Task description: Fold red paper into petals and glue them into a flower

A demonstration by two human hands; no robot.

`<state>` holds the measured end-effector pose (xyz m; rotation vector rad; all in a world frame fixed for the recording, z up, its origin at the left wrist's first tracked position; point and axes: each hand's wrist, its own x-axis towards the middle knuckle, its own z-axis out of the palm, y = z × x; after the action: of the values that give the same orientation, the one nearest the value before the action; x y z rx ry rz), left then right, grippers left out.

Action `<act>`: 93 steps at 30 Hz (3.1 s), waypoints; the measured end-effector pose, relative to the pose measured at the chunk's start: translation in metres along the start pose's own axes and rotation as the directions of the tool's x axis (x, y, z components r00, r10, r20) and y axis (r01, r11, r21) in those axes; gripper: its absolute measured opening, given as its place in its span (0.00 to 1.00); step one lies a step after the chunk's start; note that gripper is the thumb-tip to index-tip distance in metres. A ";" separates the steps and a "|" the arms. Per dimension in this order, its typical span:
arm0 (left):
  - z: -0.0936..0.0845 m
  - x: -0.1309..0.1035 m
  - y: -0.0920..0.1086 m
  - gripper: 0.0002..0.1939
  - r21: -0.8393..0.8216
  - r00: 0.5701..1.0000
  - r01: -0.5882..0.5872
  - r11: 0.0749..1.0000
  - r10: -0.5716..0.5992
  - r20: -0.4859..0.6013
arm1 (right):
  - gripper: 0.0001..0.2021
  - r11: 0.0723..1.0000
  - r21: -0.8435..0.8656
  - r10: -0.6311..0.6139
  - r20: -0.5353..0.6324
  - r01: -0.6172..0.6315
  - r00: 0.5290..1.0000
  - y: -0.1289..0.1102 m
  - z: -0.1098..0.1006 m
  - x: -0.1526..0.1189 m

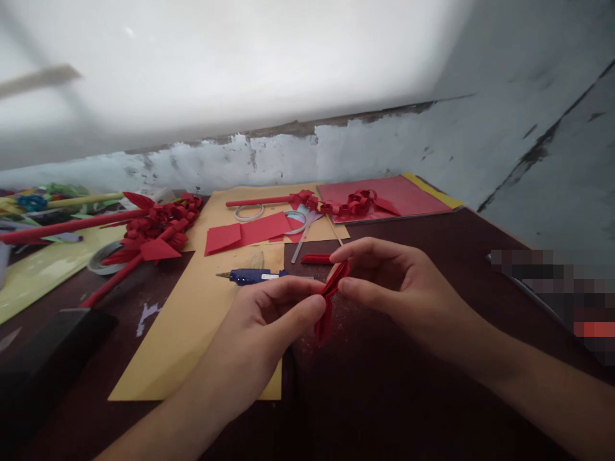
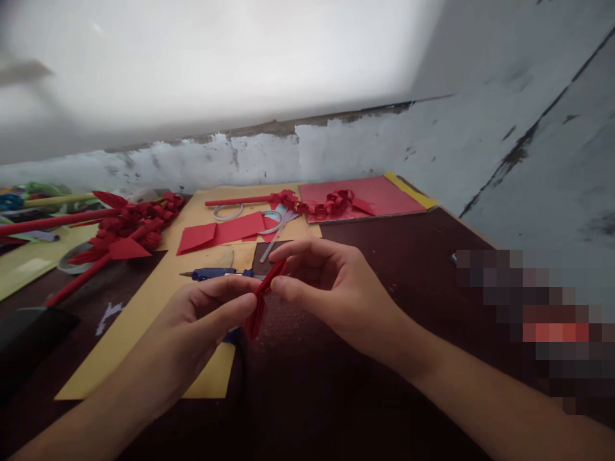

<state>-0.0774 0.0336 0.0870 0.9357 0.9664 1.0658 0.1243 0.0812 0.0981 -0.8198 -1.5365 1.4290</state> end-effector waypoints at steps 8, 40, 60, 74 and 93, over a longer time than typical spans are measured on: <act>-0.001 -0.001 -0.002 0.08 0.061 0.999 -0.020 0.998 0.022 -0.026 | 0.10 1.000 -0.017 0.016 -0.002 -0.016 1.000 -0.001 0.001 -0.001; 0.010 -0.008 0.001 0.11 0.719 0.928 -0.154 0.678 0.348 -0.130 | 0.10 0.993 -0.071 0.090 -0.053 -0.094 0.995 0.003 0.003 0.000; 0.016 -0.010 0.007 0.07 0.701 0.889 -0.114 0.704 0.387 -0.244 | 0.12 0.991 -0.055 0.123 -0.048 -0.126 0.991 0.003 0.002 0.001; 0.012 -0.008 0.005 0.06 0.707 0.867 -0.158 0.689 0.440 -0.235 | 0.09 0.870 -0.445 0.217 -0.039 -0.211 0.975 -0.002 -0.021 0.015; 0.007 -0.006 0.008 0.05 0.652 0.912 -0.133 0.746 0.350 -0.214 | 0.08 0.698 -0.644 0.427 0.022 -0.313 0.904 0.015 -0.042 0.026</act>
<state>-0.0739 0.0284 0.0980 1.5015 1.5680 1.1613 0.1500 0.1241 0.0857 -1.5211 -2.1238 1.2743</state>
